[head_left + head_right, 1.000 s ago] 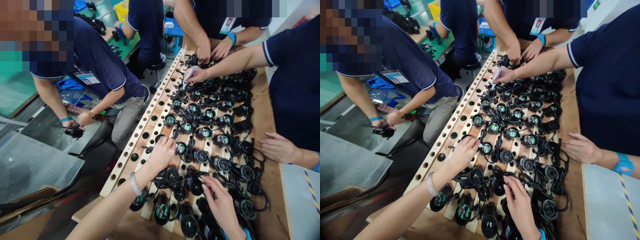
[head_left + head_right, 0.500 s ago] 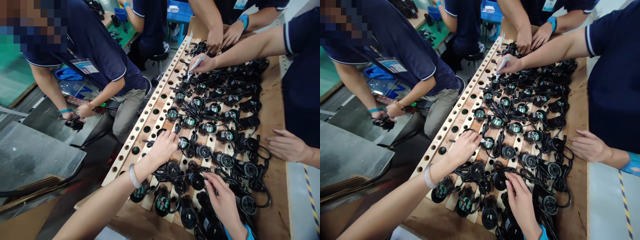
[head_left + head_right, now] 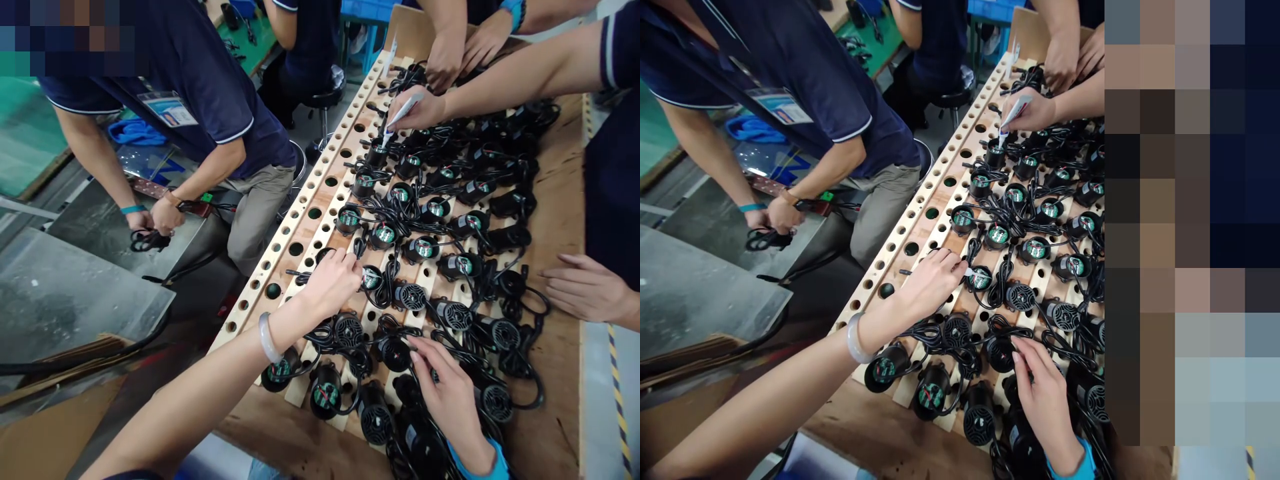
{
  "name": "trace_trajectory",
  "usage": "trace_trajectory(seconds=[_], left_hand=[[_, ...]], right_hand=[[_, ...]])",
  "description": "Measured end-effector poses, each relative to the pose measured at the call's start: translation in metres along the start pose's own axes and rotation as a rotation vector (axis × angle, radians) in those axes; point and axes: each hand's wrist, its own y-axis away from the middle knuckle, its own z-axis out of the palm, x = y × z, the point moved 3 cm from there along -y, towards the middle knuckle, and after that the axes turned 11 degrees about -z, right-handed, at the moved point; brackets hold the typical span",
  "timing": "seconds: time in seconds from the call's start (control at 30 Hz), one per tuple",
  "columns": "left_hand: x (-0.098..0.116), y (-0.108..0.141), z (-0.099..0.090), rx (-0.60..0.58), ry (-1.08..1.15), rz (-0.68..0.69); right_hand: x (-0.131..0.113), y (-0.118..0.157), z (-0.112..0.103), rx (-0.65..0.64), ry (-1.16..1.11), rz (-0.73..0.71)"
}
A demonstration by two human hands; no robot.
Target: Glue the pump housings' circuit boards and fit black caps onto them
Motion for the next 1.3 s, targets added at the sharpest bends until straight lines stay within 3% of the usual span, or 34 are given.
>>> trace_trajectory(seconds=[0.9,1.3], left_hand=[[-0.0020,0.0015,0.0033,-0.001,0.026,-0.037],[0.0006,0.0057,-0.0051,-0.096,0.045,-0.023]], right_hand=[[-0.0023,0.0010,0.0006,-0.031,-0.001,0.008],[-0.0032,0.0026,0.0013,-0.018,0.019,-0.010]])
